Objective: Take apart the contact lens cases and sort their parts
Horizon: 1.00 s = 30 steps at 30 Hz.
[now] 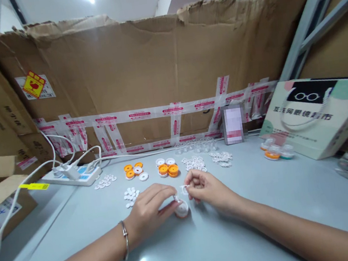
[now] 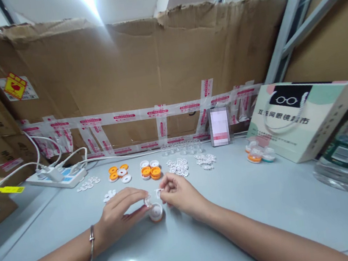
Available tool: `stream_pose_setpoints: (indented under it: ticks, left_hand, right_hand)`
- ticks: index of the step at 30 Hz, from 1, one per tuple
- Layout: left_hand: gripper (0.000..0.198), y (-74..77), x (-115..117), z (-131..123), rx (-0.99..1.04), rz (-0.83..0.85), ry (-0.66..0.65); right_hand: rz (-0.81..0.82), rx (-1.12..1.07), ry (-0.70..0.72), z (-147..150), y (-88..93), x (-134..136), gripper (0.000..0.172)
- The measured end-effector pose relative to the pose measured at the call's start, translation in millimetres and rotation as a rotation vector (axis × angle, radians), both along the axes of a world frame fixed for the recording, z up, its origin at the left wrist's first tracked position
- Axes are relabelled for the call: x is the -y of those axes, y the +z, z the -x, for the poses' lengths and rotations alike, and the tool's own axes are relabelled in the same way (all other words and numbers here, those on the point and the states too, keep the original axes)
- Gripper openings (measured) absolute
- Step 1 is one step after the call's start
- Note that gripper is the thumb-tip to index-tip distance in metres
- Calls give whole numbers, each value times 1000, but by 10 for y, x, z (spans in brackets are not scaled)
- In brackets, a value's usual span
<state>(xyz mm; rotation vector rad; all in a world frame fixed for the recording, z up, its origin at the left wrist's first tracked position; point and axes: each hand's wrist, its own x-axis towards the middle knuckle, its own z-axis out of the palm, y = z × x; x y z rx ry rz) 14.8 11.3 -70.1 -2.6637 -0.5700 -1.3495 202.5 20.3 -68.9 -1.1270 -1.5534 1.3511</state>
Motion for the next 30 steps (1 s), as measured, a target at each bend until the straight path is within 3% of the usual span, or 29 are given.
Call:
stream_pose_setpoints:
  ticks: [4,7,10,13,18,21,24,26,30]
  left_hand:
    - [19,1,-8,30,67,76,56]
    - [19,-19,-15,43,149,291,129]
    - [18,-17,-31,44,237,541,206]
    - [19,12,-51,34,287,666,227]
    - [22,43,-38,7,255,632,128]
    - [24,39,-3,-16,275,686,65]
    - [11,27,12,-31,292,714,39]
    - [9,15,3,-31,268,636,56]
    - [17,-5,-22,-24,201,413,60]
  right_hand:
    - [-212,135,-158,-192,-25,-211,12]
    - [-359,296,-300,-370,-37,-392,12]
    - [-381,467,-349,-504,-65,-523,13]
    - [-358,534,-353,-564,-93,-579,17]
    - [-334,352,-326,-429,-16,-428,28]
    - [-244,142,-134,-216,59,-216,27]
    - [-119,-16,65,-30,86,-36,27]
    - [-56,-78,106,37,83,31,28]
    - [48,-189,49,68,68,70,29]
